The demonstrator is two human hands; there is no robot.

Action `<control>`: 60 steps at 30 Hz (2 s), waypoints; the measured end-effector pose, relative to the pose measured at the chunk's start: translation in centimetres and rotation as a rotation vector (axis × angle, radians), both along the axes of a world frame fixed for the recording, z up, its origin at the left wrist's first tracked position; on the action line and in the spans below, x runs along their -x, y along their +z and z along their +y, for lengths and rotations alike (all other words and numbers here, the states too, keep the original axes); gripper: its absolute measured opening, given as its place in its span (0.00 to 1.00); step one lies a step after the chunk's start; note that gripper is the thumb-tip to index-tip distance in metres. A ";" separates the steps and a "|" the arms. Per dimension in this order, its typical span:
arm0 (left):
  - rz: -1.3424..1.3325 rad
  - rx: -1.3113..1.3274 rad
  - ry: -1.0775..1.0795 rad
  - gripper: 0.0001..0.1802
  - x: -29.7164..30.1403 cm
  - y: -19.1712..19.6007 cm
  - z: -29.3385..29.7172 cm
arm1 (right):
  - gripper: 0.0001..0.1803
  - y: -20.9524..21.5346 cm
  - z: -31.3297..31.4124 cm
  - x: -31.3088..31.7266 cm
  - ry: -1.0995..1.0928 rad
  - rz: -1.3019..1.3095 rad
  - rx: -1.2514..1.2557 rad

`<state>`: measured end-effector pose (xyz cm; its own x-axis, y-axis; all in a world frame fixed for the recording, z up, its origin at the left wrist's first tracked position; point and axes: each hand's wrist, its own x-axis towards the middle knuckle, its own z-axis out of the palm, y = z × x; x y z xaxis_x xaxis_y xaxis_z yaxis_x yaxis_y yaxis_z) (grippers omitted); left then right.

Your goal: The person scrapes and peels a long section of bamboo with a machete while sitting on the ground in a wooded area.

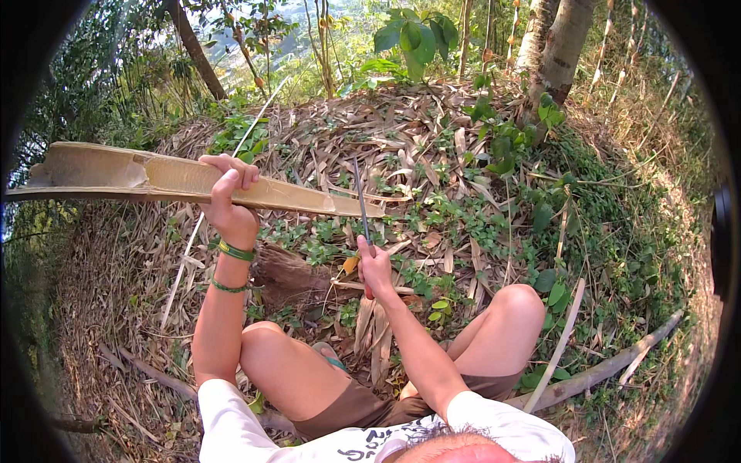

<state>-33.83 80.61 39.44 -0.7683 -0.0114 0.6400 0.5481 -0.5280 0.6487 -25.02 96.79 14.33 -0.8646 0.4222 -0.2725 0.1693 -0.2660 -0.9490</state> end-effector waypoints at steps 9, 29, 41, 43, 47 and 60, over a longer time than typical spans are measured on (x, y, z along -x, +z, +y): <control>0.010 0.017 -0.045 0.11 4.3 0.4 -0.9 | 0.29 -3.5 -3.0 2.3 -0.112 -0.129 0.148; -0.032 -0.170 0.485 0.44 -3.7 -2.3 -6.9 | 0.30 -3.4 -3.2 -5.1 -0.125 -0.081 0.040; 0.133 0.196 0.160 0.30 -4.2 -0.9 -9.4 | 0.28 -0.8 -5.9 -5.6 -0.115 -0.007 0.110; 0.148 0.246 0.168 0.28 -3.7 -0.5 -10.1 | 0.27 0.5 -6.9 -5.4 -0.099 0.062 0.146; 0.001 0.331 0.209 0.24 -4.7 1.1 -8.9 | 0.25 4.9 -6.6 -3.6 -0.094 0.177 0.252; -0.220 0.679 0.202 0.35 -10.1 2.8 -11.3 | 0.10 10.2 -6.6 4.3 0.159 0.137 0.477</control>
